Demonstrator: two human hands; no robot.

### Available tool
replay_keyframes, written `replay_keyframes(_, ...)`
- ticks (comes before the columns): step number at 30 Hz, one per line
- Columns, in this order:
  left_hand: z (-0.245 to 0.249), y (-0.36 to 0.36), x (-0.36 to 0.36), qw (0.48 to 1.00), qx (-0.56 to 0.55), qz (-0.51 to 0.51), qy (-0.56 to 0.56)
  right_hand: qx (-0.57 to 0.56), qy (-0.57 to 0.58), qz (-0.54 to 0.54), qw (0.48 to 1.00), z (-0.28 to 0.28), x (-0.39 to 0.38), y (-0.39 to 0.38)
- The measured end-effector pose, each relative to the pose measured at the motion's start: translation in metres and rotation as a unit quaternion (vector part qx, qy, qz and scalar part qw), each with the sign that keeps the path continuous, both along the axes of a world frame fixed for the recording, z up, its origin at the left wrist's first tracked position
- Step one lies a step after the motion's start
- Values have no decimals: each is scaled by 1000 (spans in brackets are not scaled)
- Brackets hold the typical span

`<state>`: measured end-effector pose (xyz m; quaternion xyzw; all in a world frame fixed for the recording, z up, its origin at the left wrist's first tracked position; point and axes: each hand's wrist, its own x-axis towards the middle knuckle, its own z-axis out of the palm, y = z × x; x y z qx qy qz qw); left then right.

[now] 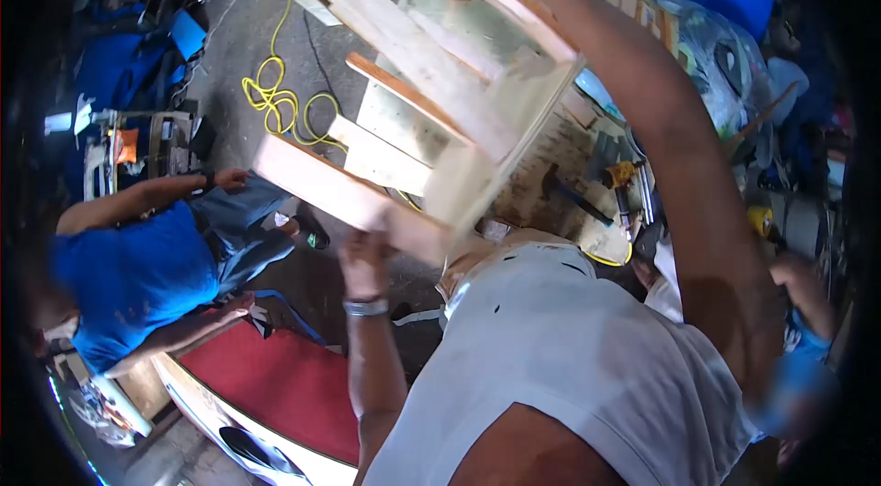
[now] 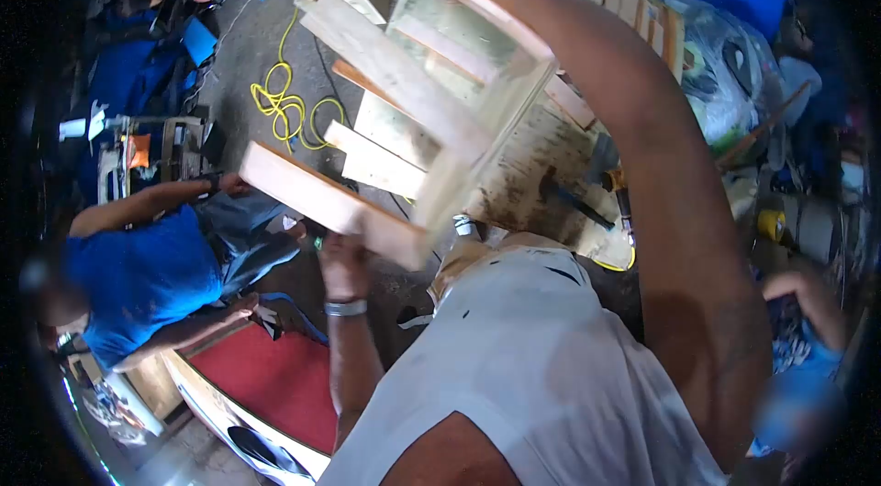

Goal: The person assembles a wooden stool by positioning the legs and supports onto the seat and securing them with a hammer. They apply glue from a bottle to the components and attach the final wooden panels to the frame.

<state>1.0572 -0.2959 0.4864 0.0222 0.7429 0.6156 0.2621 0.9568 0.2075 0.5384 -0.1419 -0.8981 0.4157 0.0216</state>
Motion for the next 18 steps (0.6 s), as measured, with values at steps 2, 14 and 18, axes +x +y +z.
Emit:
replay_keyframes(2,8,41,53,989,99,-16,-111,116,-3,106,987,6,-43,-7)
replay_keyframes(14,0,58,66,891,325,22,-315,281,-89,64,954,-4,-55,-71)
replay_keyframes(18,10,49,66,894,280,84,-338,213,-92,38,972,-21,-54,-61)
